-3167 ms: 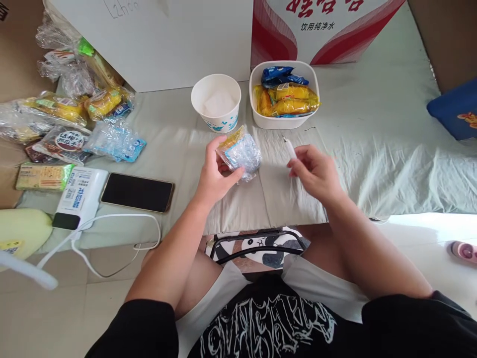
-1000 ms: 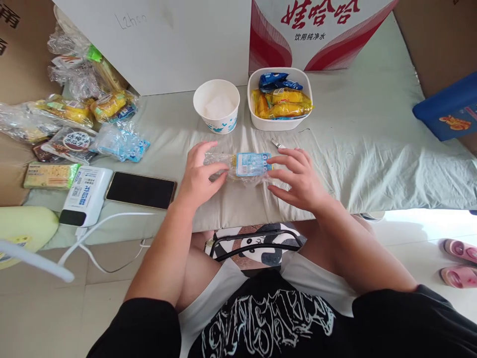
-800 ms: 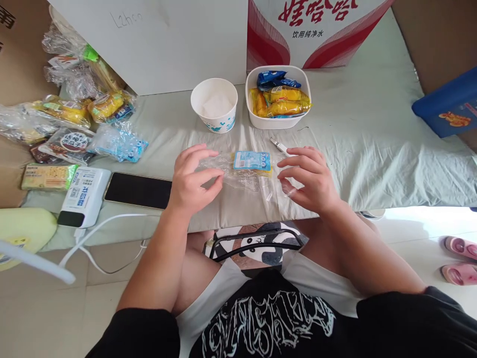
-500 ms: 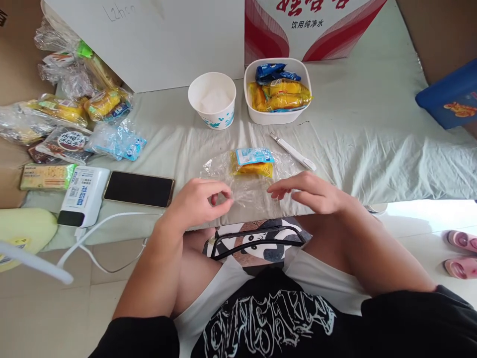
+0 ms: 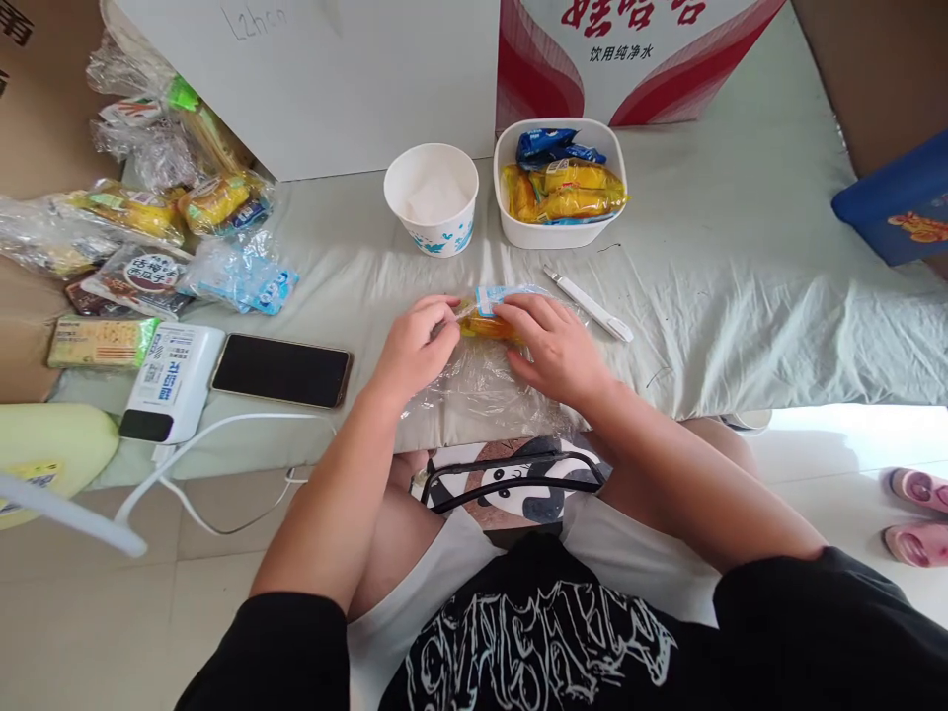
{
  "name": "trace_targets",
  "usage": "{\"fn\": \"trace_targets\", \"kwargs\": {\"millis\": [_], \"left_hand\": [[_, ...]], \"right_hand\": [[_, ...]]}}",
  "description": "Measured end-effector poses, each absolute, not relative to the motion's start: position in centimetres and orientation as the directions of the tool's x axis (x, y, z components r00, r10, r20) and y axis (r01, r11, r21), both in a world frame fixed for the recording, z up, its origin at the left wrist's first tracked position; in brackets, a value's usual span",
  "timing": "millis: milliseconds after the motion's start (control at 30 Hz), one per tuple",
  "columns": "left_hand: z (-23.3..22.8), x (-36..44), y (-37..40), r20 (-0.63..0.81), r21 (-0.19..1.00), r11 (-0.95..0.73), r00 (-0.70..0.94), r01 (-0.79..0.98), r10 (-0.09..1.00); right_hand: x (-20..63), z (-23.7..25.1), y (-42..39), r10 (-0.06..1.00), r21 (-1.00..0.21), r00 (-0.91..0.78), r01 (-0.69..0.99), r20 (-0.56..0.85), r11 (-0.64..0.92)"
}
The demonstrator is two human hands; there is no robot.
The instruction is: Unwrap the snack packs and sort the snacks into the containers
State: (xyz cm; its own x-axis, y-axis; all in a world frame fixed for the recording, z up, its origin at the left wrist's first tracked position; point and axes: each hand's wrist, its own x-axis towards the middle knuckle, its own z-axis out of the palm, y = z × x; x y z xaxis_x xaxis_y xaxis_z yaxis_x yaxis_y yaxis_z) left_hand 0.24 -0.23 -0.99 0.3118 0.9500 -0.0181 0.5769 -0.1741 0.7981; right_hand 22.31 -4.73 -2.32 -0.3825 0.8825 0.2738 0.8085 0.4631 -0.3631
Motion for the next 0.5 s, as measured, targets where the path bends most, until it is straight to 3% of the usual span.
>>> {"fn": "trace_targets", "kwargs": {"millis": [100,200,400,500], "left_hand": [[-1.1,0.8,0.0,-0.152,0.941,0.062,0.250,0.332,0.956],[-1.0,1.2,0.0,-0.272,0.956,0.238,0.224,0.170,0.936],[-1.2,0.3,0.8,-0.186,0.950,0.188,-0.029,0.251,0.982],[-1.3,-0.5,1.2,-0.138,0.921,0.152,-0.064,0.358,0.988]], "right_hand": [[22.4,-2.4,-4.6,0.918,-0.384,-0.334,0.835,0.215,0.394],[22.7,-2.6,-4.6,0.926,-0.402,-0.327,0.834,0.192,0.378],[24.2,-2.2,-4.8,0.879,-0.510,-0.368,0.716,0.304,0.476],[25.3,-1.6,-5.6,0.908,-0.626,-0.277,0.658,0.315,0.418]]}}
